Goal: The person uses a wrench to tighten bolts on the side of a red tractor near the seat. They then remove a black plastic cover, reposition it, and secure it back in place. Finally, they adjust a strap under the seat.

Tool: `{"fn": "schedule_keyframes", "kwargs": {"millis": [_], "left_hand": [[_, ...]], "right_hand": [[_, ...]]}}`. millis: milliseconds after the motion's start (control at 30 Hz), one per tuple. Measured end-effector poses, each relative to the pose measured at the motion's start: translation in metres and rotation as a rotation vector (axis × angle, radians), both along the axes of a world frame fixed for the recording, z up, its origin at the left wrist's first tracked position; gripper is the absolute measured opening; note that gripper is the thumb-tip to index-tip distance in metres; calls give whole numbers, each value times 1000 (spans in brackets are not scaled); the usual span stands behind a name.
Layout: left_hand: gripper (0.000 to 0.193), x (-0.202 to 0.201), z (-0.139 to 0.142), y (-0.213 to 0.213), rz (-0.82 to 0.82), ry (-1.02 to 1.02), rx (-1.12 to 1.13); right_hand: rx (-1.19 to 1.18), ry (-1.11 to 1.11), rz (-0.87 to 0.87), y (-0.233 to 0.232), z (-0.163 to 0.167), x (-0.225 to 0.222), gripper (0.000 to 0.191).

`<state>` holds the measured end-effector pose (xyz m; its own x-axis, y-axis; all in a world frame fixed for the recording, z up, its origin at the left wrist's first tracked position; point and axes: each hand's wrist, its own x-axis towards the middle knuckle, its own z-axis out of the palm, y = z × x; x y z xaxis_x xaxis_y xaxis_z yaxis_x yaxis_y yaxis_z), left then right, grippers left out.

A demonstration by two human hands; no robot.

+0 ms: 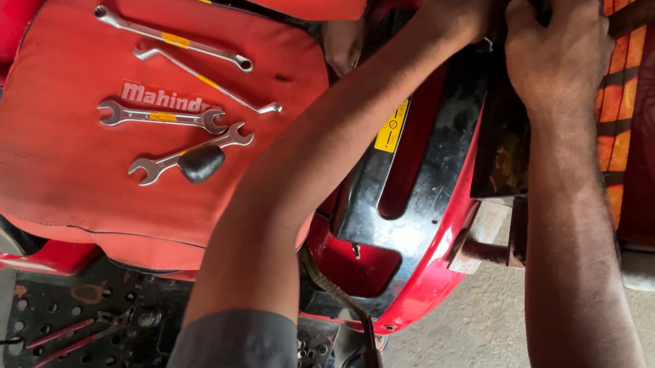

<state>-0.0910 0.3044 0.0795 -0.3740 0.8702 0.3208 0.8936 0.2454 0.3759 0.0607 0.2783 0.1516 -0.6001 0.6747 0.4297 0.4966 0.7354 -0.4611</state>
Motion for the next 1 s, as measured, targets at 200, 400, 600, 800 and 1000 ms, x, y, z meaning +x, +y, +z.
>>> {"fn": "schedule_keyframes", "kwargs": {"millis": [200, 400, 600, 800, 1000], "left_hand": [[24, 26, -41, -8, -310, -764, -4], [26, 37, -46, -34, -378, -1291, -42], [23, 24, -32, -42, -168, -836, -135], [24, 10, -35, -11, -56, -162, 150], [27, -5, -24, -3, -26, -187, 219]], "right_hand": [[409, 17, 128, 9, -9, 1, 17], [262, 5, 90, 17, -17, 3, 17], [310, 26, 111, 18, -21, 7, 17], [291, 19, 111, 14, -16, 4, 17], [303, 40, 151, 8, -8, 2, 17]]}}
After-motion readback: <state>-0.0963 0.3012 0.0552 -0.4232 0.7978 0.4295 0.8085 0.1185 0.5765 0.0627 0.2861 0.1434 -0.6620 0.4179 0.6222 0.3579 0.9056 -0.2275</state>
